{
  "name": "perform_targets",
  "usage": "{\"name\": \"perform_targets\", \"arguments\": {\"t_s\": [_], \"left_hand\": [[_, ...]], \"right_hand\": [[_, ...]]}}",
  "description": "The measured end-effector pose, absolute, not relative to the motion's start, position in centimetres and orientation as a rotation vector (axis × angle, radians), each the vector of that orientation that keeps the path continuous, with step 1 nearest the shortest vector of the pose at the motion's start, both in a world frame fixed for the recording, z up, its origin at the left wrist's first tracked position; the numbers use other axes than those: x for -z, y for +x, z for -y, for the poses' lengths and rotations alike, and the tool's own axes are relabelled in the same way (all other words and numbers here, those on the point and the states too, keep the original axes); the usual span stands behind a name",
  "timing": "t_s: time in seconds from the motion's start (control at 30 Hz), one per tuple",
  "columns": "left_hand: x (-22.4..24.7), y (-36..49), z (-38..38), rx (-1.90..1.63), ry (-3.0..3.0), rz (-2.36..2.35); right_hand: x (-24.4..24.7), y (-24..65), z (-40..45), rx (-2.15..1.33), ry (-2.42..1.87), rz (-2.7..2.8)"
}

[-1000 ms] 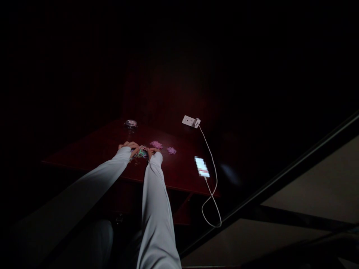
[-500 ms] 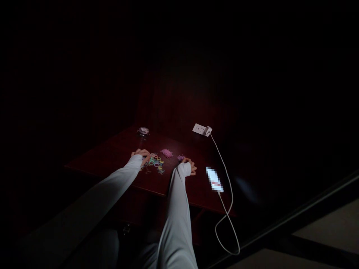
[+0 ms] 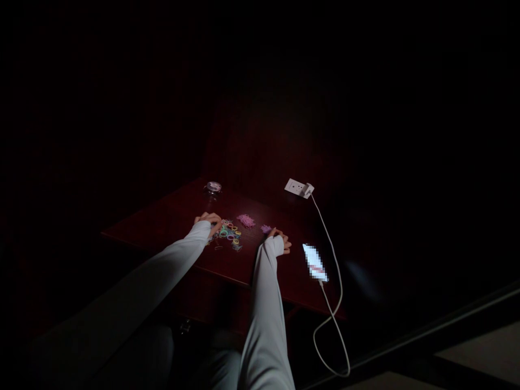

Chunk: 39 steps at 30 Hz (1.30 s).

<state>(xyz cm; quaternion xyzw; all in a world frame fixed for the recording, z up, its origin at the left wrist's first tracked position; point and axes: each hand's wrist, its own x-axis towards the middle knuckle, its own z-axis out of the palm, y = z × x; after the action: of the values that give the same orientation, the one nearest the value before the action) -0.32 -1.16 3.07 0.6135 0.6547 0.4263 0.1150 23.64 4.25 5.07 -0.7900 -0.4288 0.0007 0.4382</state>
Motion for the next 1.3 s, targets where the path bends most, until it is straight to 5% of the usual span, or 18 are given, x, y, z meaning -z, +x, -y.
{"name": "perform_targets", "arguments": {"t_s": [0.27, 0.93, 1.3], "left_hand": [[-4.2, -0.4, 2.3, -1.507, 1.579, -2.092], [-4.3, -0.5, 2.2, -1.252, 1.514, -2.318], [-3.3, -0.6, 1.5, -1.350, 1.517, -2.264]], "right_hand": [[-2.1, 20.8, -3.8, -0.077, -1.759, 1.357], [-1.5, 14.5, -0.2, -0.098, -1.255, 2.226], [-1.3, 14.9, -2.2, -0.581, -1.198, 1.747]]}}
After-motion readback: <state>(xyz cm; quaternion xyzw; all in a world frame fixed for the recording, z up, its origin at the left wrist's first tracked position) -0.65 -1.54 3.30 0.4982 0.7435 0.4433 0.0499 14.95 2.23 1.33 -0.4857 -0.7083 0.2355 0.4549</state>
